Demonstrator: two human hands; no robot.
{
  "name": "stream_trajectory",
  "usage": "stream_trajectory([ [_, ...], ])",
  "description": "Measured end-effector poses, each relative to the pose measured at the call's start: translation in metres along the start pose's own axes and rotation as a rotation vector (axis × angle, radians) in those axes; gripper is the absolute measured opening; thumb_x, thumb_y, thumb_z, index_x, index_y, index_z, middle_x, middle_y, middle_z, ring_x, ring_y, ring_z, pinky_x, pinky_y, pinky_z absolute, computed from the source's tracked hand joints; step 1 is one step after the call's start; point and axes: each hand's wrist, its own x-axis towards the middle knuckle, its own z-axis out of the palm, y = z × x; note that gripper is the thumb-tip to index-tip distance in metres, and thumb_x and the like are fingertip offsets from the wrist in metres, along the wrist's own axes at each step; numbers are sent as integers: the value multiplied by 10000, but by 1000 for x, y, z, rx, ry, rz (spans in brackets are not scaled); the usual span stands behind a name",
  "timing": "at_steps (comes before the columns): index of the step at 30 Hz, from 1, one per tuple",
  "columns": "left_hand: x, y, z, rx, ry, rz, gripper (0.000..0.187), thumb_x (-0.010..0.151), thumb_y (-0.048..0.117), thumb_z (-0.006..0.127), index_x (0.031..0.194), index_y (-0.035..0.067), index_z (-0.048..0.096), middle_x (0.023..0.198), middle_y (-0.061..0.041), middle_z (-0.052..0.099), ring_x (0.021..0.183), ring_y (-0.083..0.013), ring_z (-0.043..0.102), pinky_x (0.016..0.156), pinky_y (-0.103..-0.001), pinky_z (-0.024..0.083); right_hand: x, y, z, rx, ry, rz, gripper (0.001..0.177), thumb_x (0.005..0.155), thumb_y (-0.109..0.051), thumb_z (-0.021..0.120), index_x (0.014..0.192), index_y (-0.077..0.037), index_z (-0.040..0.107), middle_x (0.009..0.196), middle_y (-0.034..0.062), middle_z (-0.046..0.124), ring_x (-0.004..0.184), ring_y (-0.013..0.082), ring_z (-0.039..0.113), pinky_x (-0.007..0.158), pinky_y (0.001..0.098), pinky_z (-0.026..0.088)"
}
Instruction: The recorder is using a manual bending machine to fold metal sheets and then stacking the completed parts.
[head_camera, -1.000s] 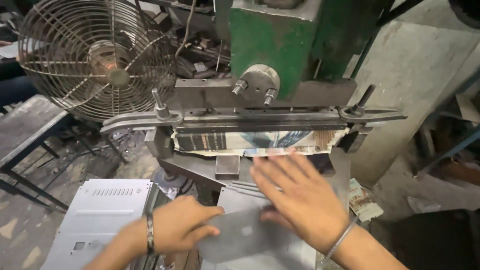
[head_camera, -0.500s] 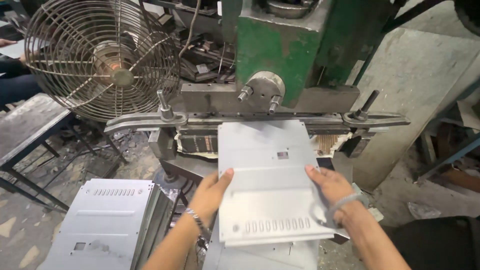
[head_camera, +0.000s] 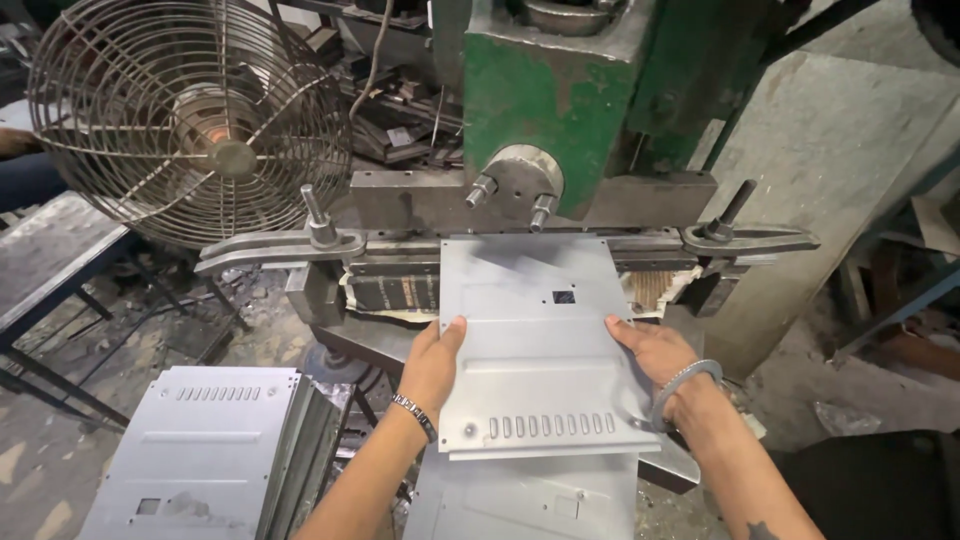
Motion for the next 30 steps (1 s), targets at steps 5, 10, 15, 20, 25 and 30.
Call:
stream_trajectory([
  [5, 1, -3, 0, -84, -68, 81, 479, 997, 296, 537, 1368, -2, 592, 1305, -62, 673, 1193, -148, 576, 1053, -282, 398, 4, 0, -1, -27, 16, 19, 537, 893, -330, 722, 1269, 51, 676, 1171, 155, 762, 975, 249, 710, 852, 381, 554],
  [10, 8, -9, -1, -91, -65, 85, 468, 997, 292, 551, 1345, -14, 614, 1273, -75, 690, 1167, -160, 591, 1035, -289, 419, 2, -3, 0, -38, 19, 23, 549, 889, -337, 723, 1274, 53, 674, 1184, 157, 760, 992, 255, 708, 861, 384, 555],
  [15, 8, -9, 0, -133, -69, 70, 465, 986, 283, 554, 1341, -11, 616, 1273, -73, 694, 1169, -165, 604, 1031, -294, 428, 1, -2, 1, -41, 31, 20, 533, 897, -333, 722, 1262, 53, 681, 1174, 162, 761, 981, 258, 706, 863, 377, 545],
  [20, -14, -7, -1, 217, 4, 91, 522, 1016, 413, 543, 1386, 46, 579, 1256, -50, 688, 1159, -119, 609, 1013, -268, 439, -9, 16, 4, -75, 76, -101, 401, 940, -302, 701, 1170, 25, 719, 1091, 110, 762, 932, 195, 700, 843, 331, 536],
  [25, 2, -46, -9, -51, 13, 156, 448, 972, 311, 654, 1274, -17, 615, 1096, -158, 734, 986, -189, 648, 860, -317, 511, 5, 54, -3, 147, -2, -229, 316, 982, -251, 671, 1083, 46, 710, 981, 86, 730, 837, 169, 654, 755, 328, 528],
  [30, -27, -70, -46, 140, -25, 205, 491, 939, 304, 677, 1325, 7, 609, 1160, -142, 734, 1043, -186, 671, 870, -320, 534, -51, 100, 3, -17, 102, -330, 286, 963, -243, 658, 1053, 14, 744, 939, 59, 751, 846, 115, 631, 764, 290, 514],
])
